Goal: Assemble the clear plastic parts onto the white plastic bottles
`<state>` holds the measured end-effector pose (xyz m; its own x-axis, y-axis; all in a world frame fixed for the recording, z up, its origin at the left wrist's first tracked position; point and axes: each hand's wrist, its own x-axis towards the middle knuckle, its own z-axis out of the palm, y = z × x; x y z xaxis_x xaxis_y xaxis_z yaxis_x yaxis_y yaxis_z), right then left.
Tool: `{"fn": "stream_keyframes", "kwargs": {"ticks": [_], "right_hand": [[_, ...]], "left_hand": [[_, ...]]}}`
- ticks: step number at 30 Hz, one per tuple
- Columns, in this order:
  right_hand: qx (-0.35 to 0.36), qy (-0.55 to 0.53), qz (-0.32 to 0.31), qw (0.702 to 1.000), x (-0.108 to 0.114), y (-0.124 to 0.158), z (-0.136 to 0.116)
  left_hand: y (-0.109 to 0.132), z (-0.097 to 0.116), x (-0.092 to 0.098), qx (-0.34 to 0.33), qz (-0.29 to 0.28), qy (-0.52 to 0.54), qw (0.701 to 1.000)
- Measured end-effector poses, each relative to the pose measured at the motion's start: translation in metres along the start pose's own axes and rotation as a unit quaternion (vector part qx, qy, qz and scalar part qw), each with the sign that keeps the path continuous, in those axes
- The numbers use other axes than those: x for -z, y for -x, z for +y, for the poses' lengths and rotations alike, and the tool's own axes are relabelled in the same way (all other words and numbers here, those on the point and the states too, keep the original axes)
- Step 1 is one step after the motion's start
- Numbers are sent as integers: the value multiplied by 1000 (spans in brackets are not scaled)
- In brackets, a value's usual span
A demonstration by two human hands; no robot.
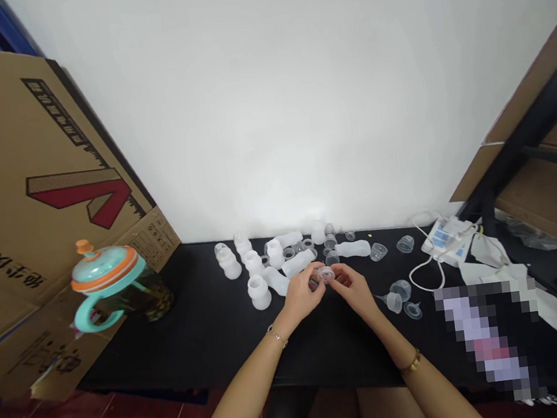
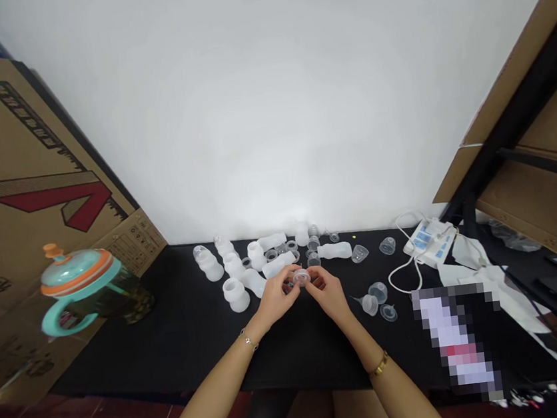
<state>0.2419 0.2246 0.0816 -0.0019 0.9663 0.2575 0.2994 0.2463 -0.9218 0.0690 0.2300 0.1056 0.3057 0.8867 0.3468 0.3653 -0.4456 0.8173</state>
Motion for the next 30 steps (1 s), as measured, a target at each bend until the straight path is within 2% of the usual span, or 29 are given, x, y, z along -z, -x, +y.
{"fn": "stream_keyframes", "kwargs": {"ticks": [8,18,30], "right_hand": [[0,35,-10,999,0,1,-4],[21,68,-24,997,1,3,-16],[18,72,-21,997,0,4,-14]], "left_hand": [[0,1,-1,10,19,20,1000],[1,-1,-1,3,21,-14,1000],[1,2,-1,11,22,-4,1000]]}}
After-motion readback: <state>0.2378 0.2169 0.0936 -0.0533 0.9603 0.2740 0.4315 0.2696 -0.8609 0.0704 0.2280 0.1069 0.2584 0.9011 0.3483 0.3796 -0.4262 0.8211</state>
